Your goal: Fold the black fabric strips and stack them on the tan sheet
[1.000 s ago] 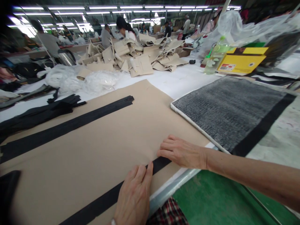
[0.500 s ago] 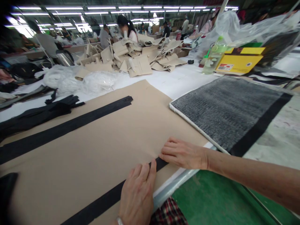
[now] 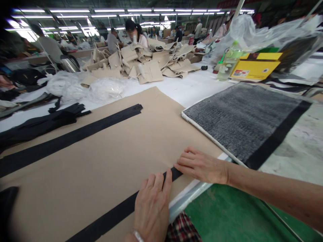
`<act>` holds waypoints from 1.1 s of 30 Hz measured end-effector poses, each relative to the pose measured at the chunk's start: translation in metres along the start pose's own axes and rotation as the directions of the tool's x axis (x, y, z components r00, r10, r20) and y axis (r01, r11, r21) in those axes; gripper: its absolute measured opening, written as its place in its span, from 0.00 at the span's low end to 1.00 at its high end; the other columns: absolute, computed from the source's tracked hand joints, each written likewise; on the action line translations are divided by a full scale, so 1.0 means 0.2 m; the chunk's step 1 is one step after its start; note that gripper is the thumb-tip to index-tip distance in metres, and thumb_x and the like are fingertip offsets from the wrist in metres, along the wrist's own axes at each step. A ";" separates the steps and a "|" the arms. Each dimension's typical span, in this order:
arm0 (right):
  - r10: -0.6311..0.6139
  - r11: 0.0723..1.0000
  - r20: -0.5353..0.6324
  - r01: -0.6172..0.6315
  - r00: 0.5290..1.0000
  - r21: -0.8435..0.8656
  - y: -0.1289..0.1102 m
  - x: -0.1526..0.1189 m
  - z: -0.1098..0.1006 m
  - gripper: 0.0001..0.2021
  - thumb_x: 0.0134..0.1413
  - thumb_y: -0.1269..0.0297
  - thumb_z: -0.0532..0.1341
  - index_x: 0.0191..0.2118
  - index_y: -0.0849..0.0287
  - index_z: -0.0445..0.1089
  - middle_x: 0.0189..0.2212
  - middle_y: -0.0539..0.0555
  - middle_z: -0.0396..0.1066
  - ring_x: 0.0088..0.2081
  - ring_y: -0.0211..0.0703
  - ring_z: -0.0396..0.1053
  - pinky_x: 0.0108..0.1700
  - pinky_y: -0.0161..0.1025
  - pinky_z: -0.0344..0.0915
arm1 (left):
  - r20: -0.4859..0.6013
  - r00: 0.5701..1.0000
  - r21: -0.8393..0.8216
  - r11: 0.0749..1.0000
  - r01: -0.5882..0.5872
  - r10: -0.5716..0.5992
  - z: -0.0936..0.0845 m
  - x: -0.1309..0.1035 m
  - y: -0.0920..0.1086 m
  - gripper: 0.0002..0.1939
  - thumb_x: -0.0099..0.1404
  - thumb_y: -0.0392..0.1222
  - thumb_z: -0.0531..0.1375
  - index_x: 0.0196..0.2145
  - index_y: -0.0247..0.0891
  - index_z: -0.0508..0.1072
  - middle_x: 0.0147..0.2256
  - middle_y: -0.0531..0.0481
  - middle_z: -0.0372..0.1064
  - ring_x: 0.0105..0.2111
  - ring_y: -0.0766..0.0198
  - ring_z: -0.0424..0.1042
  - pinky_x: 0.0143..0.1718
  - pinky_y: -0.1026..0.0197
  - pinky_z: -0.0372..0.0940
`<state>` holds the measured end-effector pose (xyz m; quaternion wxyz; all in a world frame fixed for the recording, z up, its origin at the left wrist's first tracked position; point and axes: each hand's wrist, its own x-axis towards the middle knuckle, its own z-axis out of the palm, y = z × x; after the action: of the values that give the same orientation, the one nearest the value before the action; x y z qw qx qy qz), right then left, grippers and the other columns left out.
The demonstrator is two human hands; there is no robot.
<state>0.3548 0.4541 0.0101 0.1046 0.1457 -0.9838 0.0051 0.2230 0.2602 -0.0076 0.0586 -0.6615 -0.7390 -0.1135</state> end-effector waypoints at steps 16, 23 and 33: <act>0.143 0.984 0.067 -0.135 0.987 -0.115 0.01 -0.20 -0.02 0.18 0.70 0.70 0.43 0.59 0.66 0.60 0.44 0.62 0.71 0.45 0.46 0.67 0.52 0.51 0.57 | -0.031 0.999 0.051 0.999 0.007 -0.006 0.01 -0.02 0.02 0.22 0.68 0.35 0.54 0.59 0.32 0.64 0.37 0.47 0.64 0.36 0.58 0.62 0.39 0.55 0.62; 0.278 0.954 -0.010 -0.278 0.960 -0.114 -0.10 -0.06 -0.08 0.22 0.60 0.80 0.46 0.58 0.64 0.62 0.45 0.61 0.69 0.46 0.48 0.65 0.49 0.49 0.58 | -0.026 0.999 0.039 0.998 0.039 -0.038 0.04 -0.03 0.04 0.25 0.65 0.35 0.56 0.59 0.31 0.64 0.36 0.47 0.64 0.37 0.56 0.62 0.40 0.53 0.62; 0.310 0.947 0.093 -0.298 0.946 -0.121 -0.21 -0.08 0.00 0.25 0.56 0.79 0.48 0.60 0.65 0.61 0.51 0.63 0.67 0.50 0.51 0.64 0.51 0.53 0.55 | -0.089 0.996 0.058 0.998 0.016 -0.010 0.04 -0.06 0.02 0.23 0.63 0.36 0.57 0.56 0.27 0.68 0.40 0.44 0.67 0.39 0.54 0.62 0.43 0.52 0.64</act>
<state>0.3815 0.4194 0.0054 0.0554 -0.0136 -0.9976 -0.0388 0.2298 0.2504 -0.0172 0.1101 -0.6490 -0.7430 -0.1214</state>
